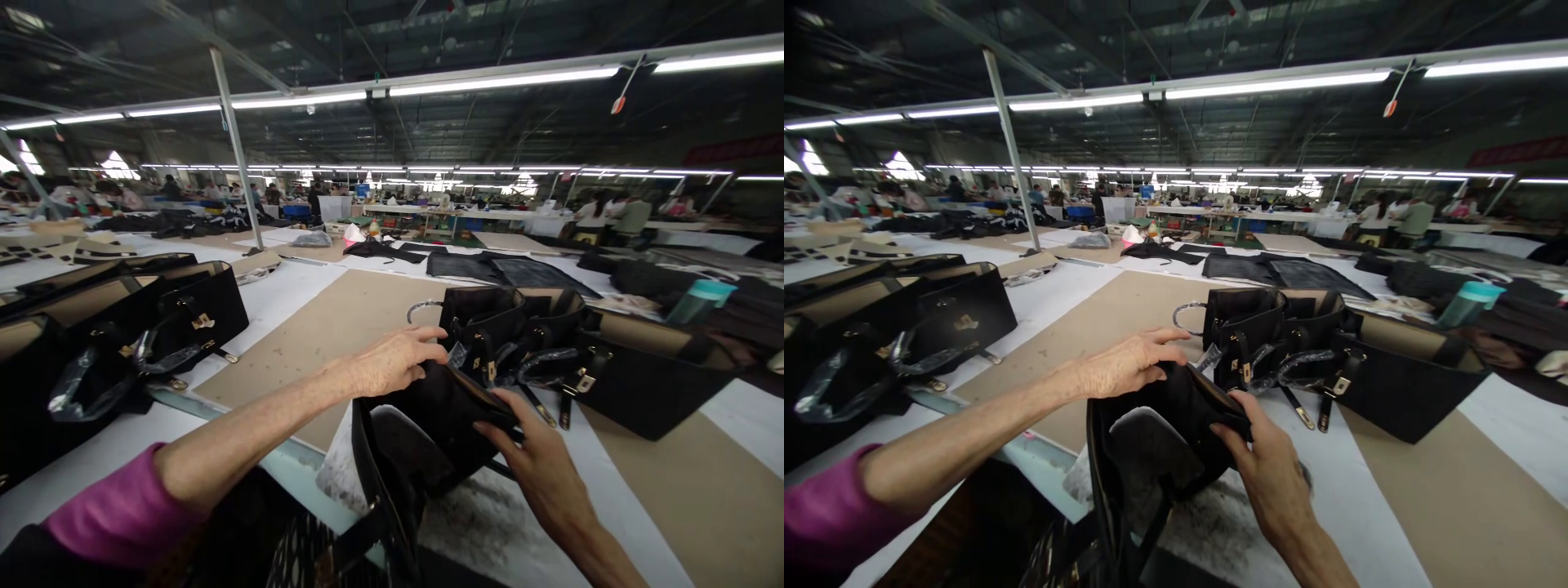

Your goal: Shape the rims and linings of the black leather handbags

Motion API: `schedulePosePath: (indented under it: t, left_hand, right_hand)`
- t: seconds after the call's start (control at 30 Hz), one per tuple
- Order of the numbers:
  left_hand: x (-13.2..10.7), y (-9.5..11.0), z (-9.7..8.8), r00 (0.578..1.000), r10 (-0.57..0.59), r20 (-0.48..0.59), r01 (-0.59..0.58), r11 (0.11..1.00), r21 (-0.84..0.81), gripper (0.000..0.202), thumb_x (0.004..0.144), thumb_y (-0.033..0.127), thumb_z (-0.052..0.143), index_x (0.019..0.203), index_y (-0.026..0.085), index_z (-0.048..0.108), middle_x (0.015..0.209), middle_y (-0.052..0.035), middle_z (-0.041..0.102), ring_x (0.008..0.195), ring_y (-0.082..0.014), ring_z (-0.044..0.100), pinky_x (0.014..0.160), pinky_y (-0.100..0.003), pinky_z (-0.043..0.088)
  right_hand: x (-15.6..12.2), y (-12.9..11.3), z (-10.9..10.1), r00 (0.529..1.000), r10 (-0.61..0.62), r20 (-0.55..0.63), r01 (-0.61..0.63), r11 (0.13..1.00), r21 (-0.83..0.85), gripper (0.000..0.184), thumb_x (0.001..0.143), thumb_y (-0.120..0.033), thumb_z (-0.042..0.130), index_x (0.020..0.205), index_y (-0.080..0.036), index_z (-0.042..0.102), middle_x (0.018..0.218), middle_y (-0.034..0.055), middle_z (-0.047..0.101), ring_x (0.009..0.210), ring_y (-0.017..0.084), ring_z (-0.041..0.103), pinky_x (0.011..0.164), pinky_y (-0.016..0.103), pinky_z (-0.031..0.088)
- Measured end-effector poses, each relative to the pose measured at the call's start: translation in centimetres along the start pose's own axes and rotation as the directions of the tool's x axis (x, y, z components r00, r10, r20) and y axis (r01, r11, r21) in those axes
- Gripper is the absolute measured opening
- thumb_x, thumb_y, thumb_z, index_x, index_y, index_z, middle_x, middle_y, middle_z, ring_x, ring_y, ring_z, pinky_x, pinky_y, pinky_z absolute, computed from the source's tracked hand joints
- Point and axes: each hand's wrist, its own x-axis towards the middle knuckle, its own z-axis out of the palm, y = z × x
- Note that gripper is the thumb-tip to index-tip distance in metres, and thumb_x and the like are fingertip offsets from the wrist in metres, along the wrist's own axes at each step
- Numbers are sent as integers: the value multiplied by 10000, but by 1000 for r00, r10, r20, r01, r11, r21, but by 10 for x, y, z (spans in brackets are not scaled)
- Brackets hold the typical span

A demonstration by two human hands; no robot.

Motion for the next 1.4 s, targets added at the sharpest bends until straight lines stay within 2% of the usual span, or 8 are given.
schedulePosePath:
  t: [0.23,0.37,0.57,0.7,0.83,1.0,1.23,1.4]
  left_hand:
    - [21,1,6,994,81,75,-81,997,-9,392,690,61,551,1024,266,551,1317,1,320,1191,-202,299,977,-344,276]
    - [26,-3,15,990,108,93,-115,991,68,256,696,106,572,921,226,595,1308,-5,328,1173,-206,311,958,-328,294]
    - [14,-15,15,988,-142,60,125,965,231,102,681,182,593,780,160,587,1288,-50,357,1142,-252,351,925,-353,326]
    - [8,-18,11,958,-285,43,268,936,227,38,721,184,537,737,164,566,1248,-44,408,1066,-221,445,872,-316,372]
    - [8,-24,12,959,-282,-19,281,945,169,101,751,224,517,670,167,532,1167,-34,480,1046,-196,466,845,-274,379]
    - [10,-28,16,972,-226,-67,234,962,142,108,742,164,502,634,168,501,981,-5,564,882,-146,531,750,-221,383]
    - [17,-26,17,922,-373,-100,384,914,128,59,692,182,532,633,174,535,719,3,578,675,-127,520,617,-209,362]
    - [20,-27,20,886,-443,-135,459,880,121,58,682,214,533,643,182,562,659,4,580,629,-132,519,561,-216,337]
  right_hand:
    - [21,-7,-6,985,-102,138,92,993,72,287,707,-356,503,964,-229,501,802,-17,601,751,179,531,666,270,388]
    - [26,-4,-6,983,-108,147,98,993,72,271,705,-343,519,953,-237,502,795,-30,597,746,169,524,671,264,376]
    - [32,10,0,999,34,41,-37,995,96,347,700,-405,514,1002,-236,498,800,-5,605,725,180,538,651,282,396]
    - [36,12,6,998,6,-56,1,991,135,404,683,-383,540,1054,-235,481,925,17,596,806,192,541,716,302,405]
    - [36,9,9,993,-15,-119,30,992,126,377,688,-374,551,1031,-225,501,960,27,596,814,192,544,756,321,401]
    - [36,12,13,984,-53,-171,72,992,105,354,707,-384,541,1019,-218,510,955,32,598,807,194,552,745,324,419]
    - [37,15,17,926,-301,-228,275,951,-140,344,796,-413,450,1058,-193,490,1045,69,566,937,204,531,793,317,416]
    - [35,12,17,829,-520,-203,358,774,-523,520,754,-507,470,1104,-122,486,1056,136,551,940,265,513,778,360,405]
